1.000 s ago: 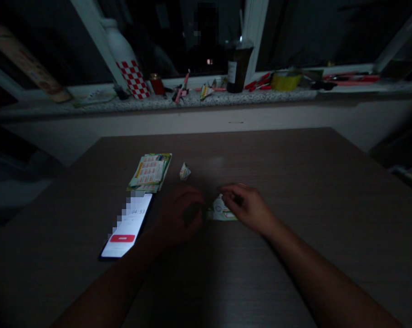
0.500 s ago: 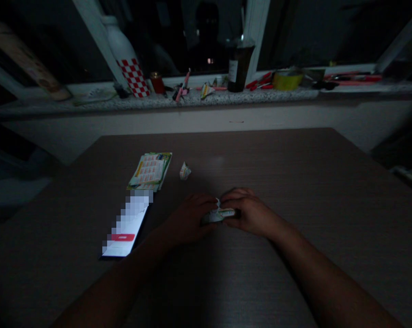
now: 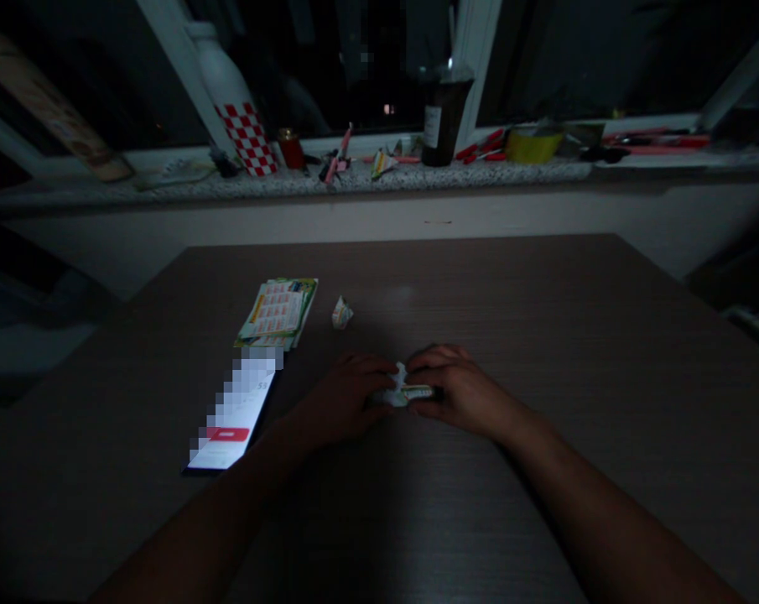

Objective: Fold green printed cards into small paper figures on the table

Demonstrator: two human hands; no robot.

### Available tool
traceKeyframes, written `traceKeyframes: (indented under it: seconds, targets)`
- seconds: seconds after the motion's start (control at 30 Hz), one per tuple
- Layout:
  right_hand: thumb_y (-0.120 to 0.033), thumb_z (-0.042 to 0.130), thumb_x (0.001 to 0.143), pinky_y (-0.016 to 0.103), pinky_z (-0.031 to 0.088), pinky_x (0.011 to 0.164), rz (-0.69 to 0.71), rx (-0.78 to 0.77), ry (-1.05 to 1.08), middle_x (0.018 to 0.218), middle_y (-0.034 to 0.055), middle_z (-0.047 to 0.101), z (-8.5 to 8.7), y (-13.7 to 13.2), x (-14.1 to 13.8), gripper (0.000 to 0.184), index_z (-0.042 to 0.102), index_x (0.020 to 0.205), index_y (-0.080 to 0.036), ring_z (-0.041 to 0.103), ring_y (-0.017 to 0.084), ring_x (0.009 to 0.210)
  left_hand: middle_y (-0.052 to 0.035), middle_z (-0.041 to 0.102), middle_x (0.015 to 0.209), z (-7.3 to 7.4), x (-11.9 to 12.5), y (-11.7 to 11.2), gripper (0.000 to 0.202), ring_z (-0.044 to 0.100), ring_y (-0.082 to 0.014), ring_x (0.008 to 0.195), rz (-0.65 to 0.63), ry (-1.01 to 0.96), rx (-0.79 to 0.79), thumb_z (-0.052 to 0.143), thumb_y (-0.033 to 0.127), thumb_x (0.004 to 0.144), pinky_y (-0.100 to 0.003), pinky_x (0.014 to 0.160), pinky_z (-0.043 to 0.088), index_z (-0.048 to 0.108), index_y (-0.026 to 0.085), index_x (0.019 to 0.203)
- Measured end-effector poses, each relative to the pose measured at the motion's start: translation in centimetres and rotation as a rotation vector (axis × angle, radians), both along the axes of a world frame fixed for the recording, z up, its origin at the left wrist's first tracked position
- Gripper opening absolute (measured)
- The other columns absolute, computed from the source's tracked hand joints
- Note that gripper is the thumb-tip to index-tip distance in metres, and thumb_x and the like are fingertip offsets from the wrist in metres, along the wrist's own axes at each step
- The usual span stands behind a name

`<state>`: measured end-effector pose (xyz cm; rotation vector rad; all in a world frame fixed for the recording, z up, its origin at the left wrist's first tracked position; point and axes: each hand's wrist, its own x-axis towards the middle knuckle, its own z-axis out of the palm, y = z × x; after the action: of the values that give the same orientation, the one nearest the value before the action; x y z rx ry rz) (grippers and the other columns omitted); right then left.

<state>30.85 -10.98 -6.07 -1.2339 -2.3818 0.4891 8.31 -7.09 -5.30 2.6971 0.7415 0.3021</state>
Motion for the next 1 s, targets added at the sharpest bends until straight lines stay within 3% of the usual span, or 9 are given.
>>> traceKeyframes:
  seconds: [0.53,1.0]
  targets:
    - [-0.034,0.065,0.081,0.041,0.038,0.091,-0.007,0.006,-0.015,0.107,0.0042,0.065,0.45,-0.21,-0.23,0.025,0.067,0.106,-0.029,0.055,0.023,0.104,-0.0036,0.062,0.119,0.35,0.18,-0.15,0.021,0.053,-0.0205,0.111,0.01,-0.027,-0.003,0.05,0.022,0.087,-0.039,0.098,0.037,0.064,0.021,0.103]
    - [-0.025,0.056,0.086,0.039,0.039,0.088,-0.058,0.064,0.01,0.098,0.0049,0.067,-0.15,0.08,-0.69,0.014,0.069,0.094,-0.024,0.058,0.021,0.096,-0.0052,0.063,0.111,-0.1,0.78,-0.34,0.021,0.053,-0.0221,0.107,0.104,-0.081,-0.01,0.053,0.028,0.086,-0.04,0.095,0.038,0.065,0.02,0.101]
